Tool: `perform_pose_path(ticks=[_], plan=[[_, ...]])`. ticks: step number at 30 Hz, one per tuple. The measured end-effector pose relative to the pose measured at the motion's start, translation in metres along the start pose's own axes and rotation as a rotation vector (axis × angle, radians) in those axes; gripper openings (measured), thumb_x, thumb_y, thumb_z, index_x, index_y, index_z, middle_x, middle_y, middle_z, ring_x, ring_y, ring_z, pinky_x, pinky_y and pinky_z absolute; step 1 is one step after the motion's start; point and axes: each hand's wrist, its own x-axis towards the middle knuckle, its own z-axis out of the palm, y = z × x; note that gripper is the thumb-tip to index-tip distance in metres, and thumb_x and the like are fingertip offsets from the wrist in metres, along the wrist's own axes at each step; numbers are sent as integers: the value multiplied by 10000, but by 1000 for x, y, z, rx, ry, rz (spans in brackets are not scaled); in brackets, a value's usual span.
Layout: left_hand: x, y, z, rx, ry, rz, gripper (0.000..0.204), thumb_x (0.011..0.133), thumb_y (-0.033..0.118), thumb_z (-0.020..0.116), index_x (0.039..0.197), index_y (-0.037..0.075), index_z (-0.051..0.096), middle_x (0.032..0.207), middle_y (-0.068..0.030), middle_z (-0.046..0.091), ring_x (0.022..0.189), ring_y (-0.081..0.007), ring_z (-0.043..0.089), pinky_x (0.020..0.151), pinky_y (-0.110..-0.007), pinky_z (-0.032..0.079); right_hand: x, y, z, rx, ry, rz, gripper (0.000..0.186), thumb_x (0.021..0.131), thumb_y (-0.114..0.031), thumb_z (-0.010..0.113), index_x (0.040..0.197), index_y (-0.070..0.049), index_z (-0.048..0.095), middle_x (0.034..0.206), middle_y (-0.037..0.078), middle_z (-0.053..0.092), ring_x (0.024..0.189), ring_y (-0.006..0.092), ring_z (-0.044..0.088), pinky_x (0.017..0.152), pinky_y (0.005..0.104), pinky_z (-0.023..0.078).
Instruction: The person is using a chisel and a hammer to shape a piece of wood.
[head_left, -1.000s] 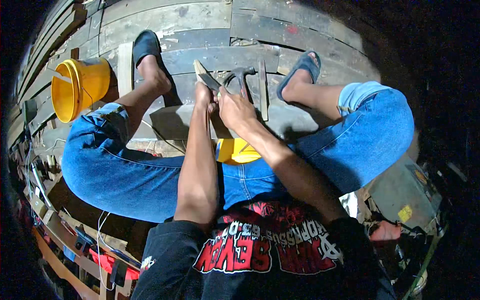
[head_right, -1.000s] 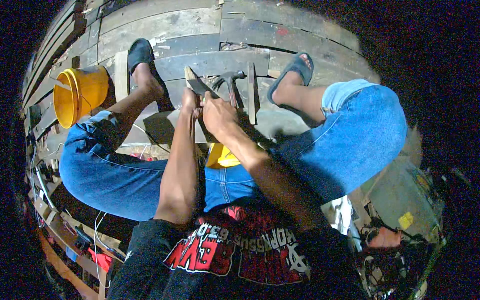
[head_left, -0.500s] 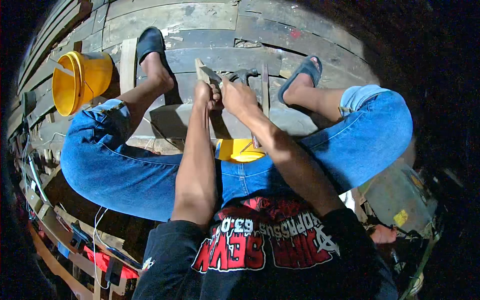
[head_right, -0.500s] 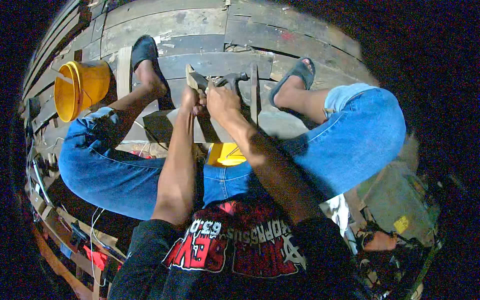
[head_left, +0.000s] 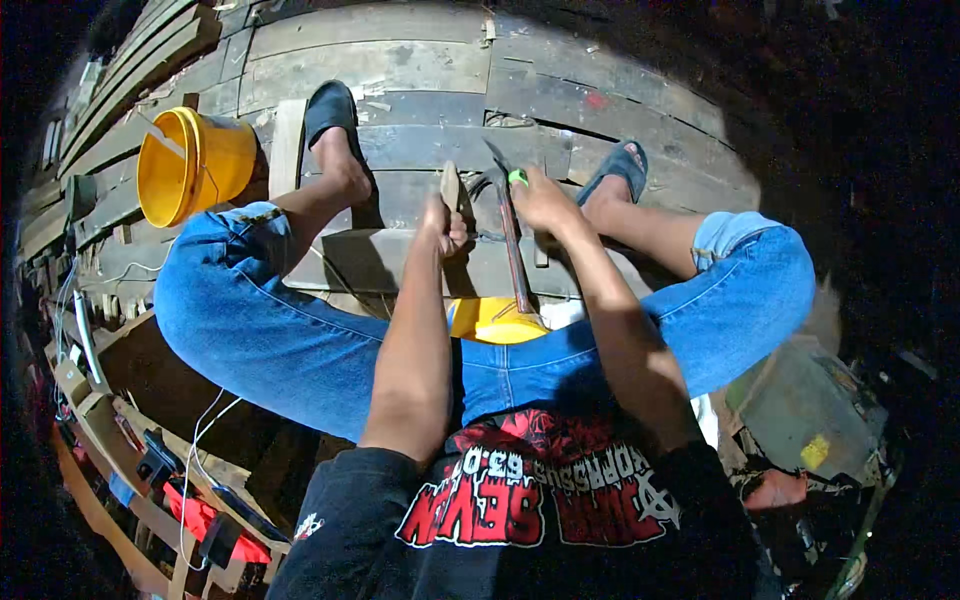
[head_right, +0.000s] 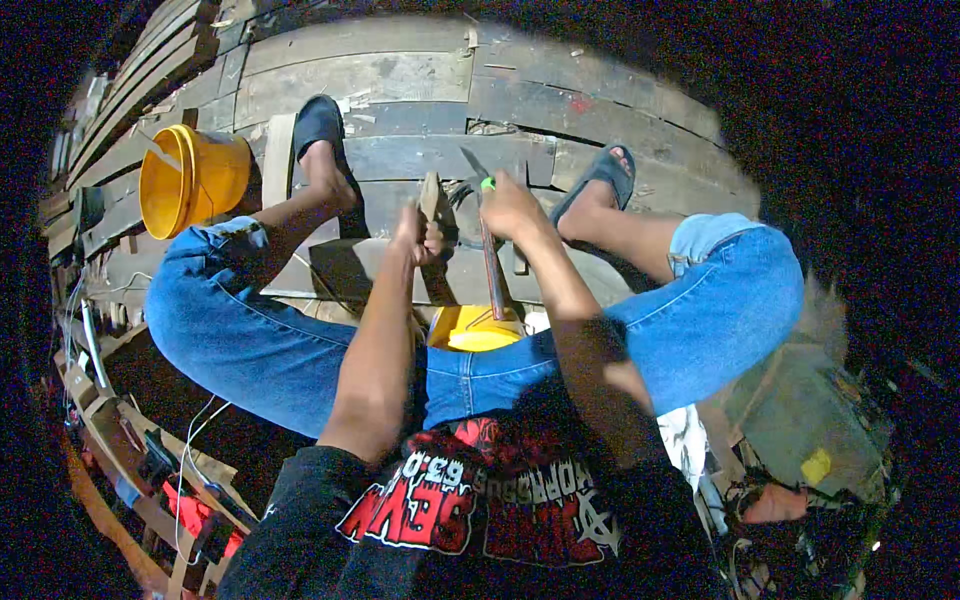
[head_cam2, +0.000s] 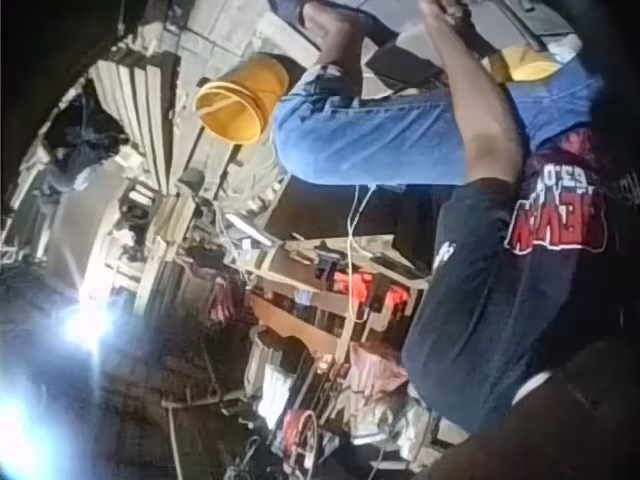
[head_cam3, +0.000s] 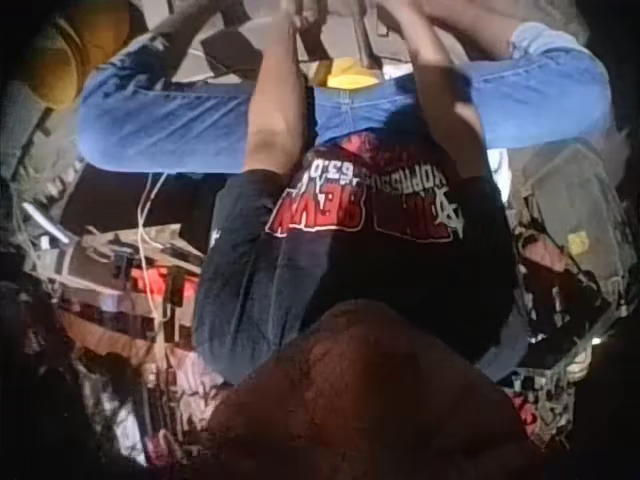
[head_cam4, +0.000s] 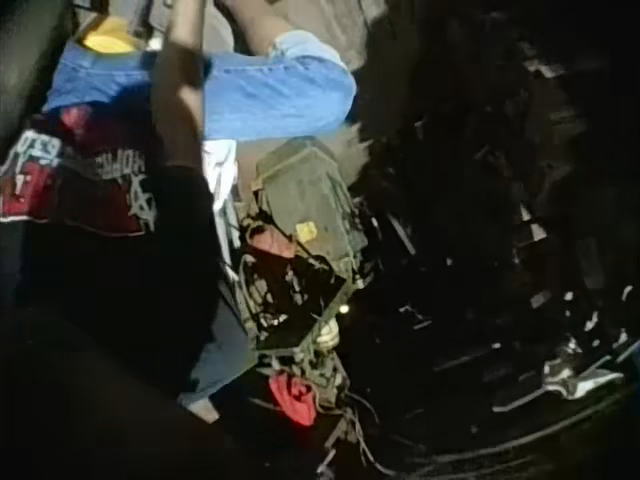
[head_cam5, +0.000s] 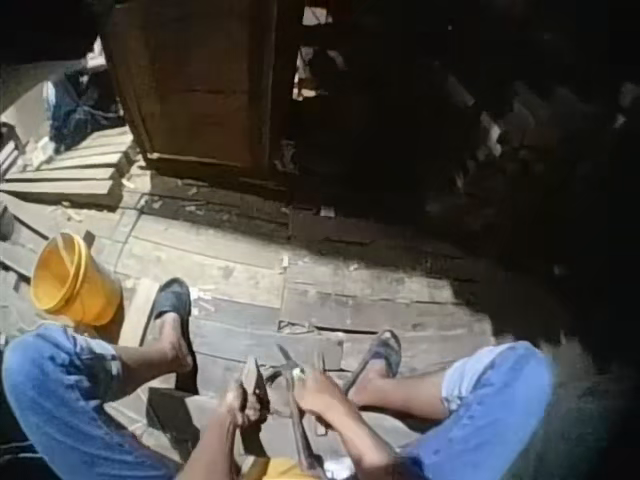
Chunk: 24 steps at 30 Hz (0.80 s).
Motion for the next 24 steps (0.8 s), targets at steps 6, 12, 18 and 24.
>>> perform_pose_path(ticks=[6, 12, 18, 24], plan=[[-6, -9, 12, 88, -39, 0, 289, 945, 293, 307, 765, 122, 454, 512, 25, 389, 362, -73, 338, 329, -228, 312, -29, 1, 14, -112, -78, -117, 482, 903, -277, 443, 1339, -74, 476, 1264, 254, 539, 1194, 382, 513, 1020, 430, 391], [-2, 11, 9, -74, -186, -122, 321, 936, 322, 254, 678, 148, 334, 496, 45, 272, 350, -68, 256, 326, -221, 217, -38, -10, 13, -165, -172, -122, 446, 880, -229, 442, 1287, -66, 526, 1168, 258, 591, 1117, 397, 557, 962, 451, 432], [-2, 15, 14, -119, -165, -114, 292, 930, 268, 253, 726, 132, 412, 505, 47, 307, 359, -49, 281, 301, -196, 228, -42, -19, 16, -267, -197, -168, 425, 889, -224, 425, 1250, -34, 546, 1112, 290, 601, 1072, 427, 569, 934, 477, 439], [7, 9, 16, 146, -80, 13, 314, 937, 290, 248, 764, 109, 439, 557, -8, 457, 343, -64, 318, 283, -201, 246, -40, -12, 16, -91, -192, -140, 399, 896, -187, 406, 1219, -4, 553, 1002, 317, 615, 986, 425, 605, 844, 465, 470]])
